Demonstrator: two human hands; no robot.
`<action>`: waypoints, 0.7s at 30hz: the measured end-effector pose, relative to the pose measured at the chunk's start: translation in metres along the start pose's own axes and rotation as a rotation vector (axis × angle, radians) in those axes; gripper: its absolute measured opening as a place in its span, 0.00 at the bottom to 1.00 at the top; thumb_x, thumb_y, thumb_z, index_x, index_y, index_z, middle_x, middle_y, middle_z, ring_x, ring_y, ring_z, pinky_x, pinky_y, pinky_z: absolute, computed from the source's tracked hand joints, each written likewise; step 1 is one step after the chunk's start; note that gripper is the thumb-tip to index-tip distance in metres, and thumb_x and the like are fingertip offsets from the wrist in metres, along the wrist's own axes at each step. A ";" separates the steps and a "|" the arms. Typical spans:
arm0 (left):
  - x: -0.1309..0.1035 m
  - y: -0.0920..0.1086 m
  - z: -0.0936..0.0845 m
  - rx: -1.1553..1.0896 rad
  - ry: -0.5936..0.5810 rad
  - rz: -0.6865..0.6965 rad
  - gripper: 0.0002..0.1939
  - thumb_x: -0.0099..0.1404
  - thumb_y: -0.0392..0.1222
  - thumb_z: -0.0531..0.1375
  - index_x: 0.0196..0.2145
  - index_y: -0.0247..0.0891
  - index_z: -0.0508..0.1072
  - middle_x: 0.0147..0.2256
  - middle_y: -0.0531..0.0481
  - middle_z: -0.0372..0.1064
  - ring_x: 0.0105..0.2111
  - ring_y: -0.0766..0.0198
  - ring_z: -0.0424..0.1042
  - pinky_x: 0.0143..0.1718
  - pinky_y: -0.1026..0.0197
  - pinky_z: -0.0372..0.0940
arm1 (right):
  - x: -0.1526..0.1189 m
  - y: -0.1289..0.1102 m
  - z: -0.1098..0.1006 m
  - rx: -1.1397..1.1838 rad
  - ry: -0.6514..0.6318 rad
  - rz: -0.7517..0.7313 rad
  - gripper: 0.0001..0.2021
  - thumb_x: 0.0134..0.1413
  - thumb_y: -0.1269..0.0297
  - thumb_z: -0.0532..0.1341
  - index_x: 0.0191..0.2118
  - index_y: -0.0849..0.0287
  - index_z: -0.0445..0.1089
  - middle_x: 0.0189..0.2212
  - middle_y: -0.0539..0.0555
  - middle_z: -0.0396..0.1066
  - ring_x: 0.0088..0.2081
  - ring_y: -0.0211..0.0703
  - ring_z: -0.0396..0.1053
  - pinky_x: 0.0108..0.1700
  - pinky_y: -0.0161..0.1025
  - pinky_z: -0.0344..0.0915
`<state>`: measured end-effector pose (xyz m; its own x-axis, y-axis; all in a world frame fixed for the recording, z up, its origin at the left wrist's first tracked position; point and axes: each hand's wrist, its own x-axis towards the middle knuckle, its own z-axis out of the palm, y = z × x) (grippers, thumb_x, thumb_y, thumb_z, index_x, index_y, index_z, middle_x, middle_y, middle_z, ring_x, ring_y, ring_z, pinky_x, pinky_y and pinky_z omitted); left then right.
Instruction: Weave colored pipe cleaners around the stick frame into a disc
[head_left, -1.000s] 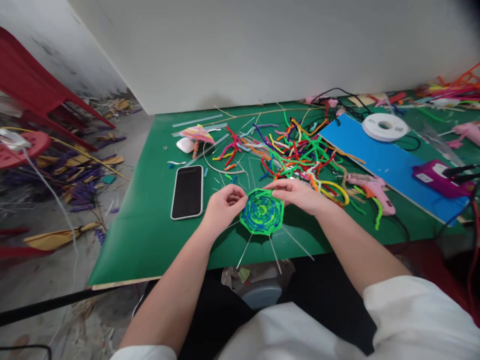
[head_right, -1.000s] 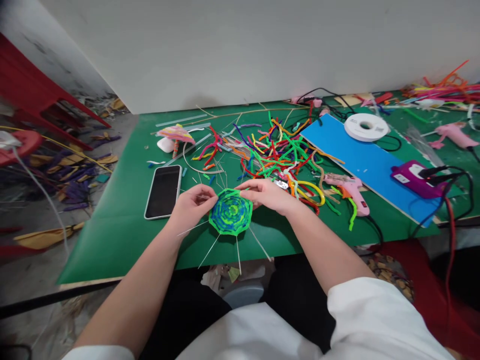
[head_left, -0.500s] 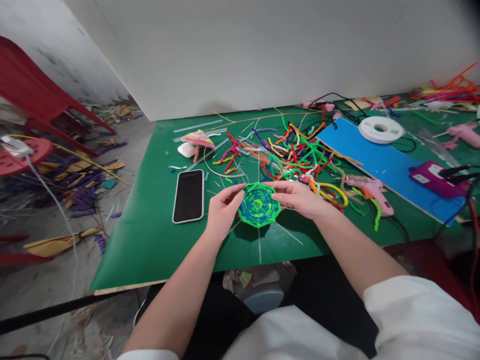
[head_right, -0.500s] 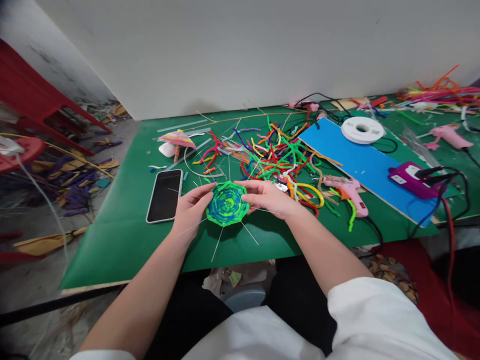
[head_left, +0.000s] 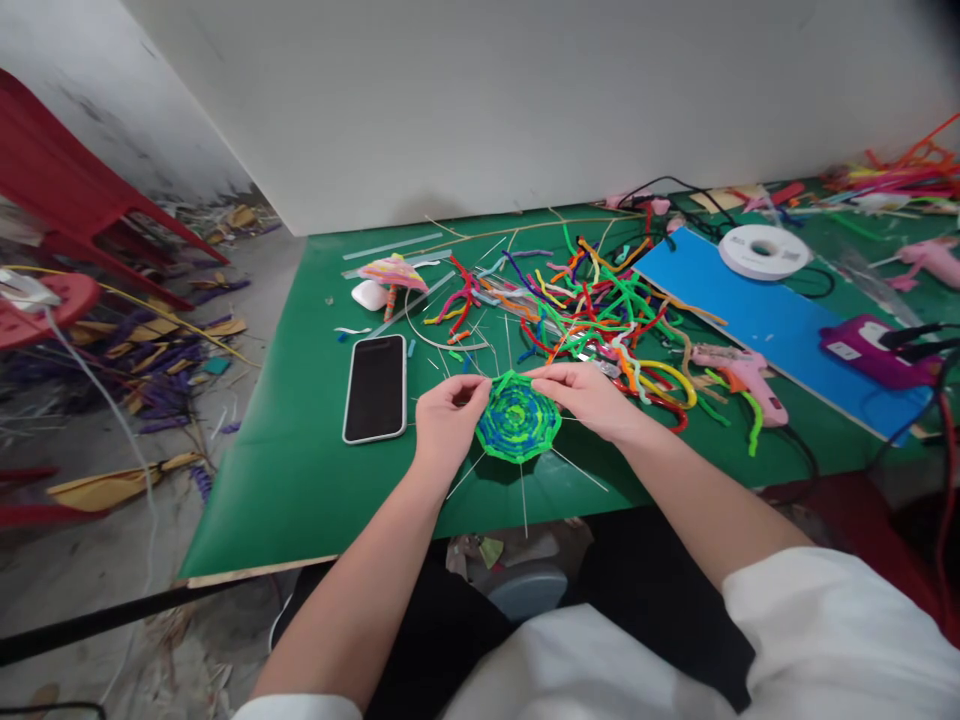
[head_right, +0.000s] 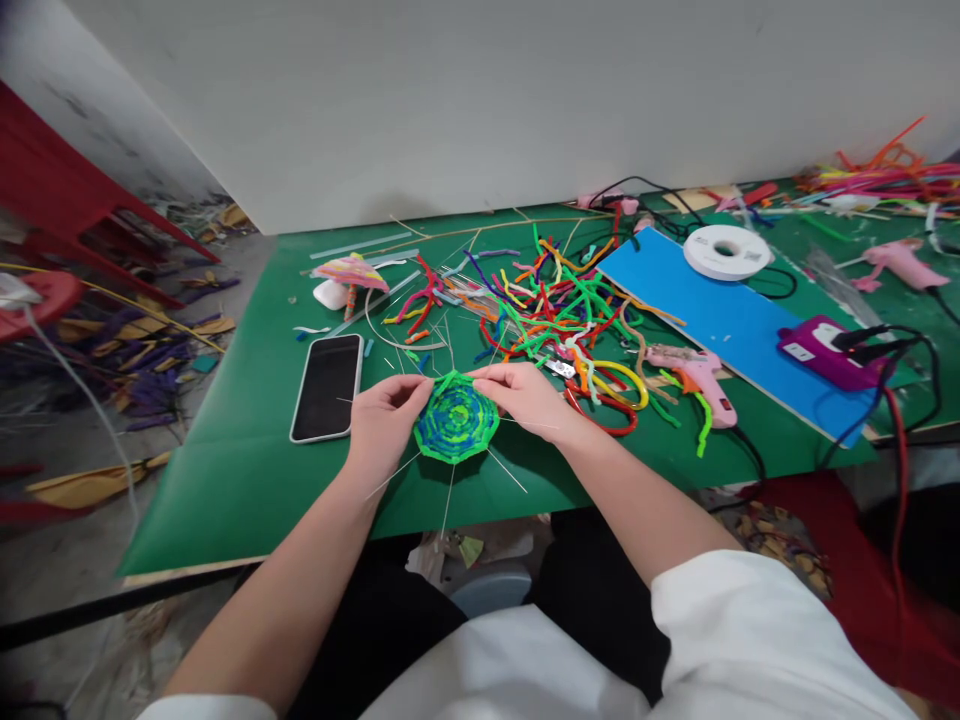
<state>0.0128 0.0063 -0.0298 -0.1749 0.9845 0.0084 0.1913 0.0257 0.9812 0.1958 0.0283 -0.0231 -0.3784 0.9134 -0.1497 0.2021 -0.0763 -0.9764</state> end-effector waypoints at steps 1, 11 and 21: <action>0.000 0.001 0.000 -0.015 -0.014 -0.012 0.12 0.51 0.46 0.61 0.30 0.35 0.74 0.26 0.51 0.73 0.28 0.65 0.70 0.32 0.63 0.66 | 0.000 -0.001 0.000 -0.004 0.006 -0.010 0.16 0.49 0.60 0.57 0.43 0.59 0.71 0.24 0.49 0.70 0.21 0.31 0.60 0.22 0.30 0.58; -0.005 0.009 -0.001 -0.010 -0.053 -0.056 0.12 0.53 0.46 0.61 0.33 0.36 0.75 0.30 0.50 0.75 0.30 0.62 0.72 0.33 0.61 0.68 | -0.001 -0.001 0.004 -0.024 -0.084 0.065 0.12 0.47 0.57 0.59 0.28 0.61 0.70 0.22 0.49 0.68 0.26 0.37 0.67 0.26 0.34 0.66; -0.001 0.020 -0.041 -0.044 -0.317 0.116 0.34 0.52 0.42 0.62 0.56 0.42 0.57 0.54 0.45 0.60 0.54 0.57 0.59 0.55 0.53 0.54 | -0.008 -0.017 -0.015 -0.689 0.480 -0.612 0.13 0.53 0.65 0.55 0.44 0.58 0.69 0.37 0.54 0.73 0.36 0.41 0.70 0.39 0.37 0.65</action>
<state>-0.0233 -0.0010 -0.0024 0.1555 0.9856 0.0666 0.1497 -0.0902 0.9846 0.2087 0.0280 -0.0032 -0.2214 0.7938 0.5664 0.6264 0.5610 -0.5413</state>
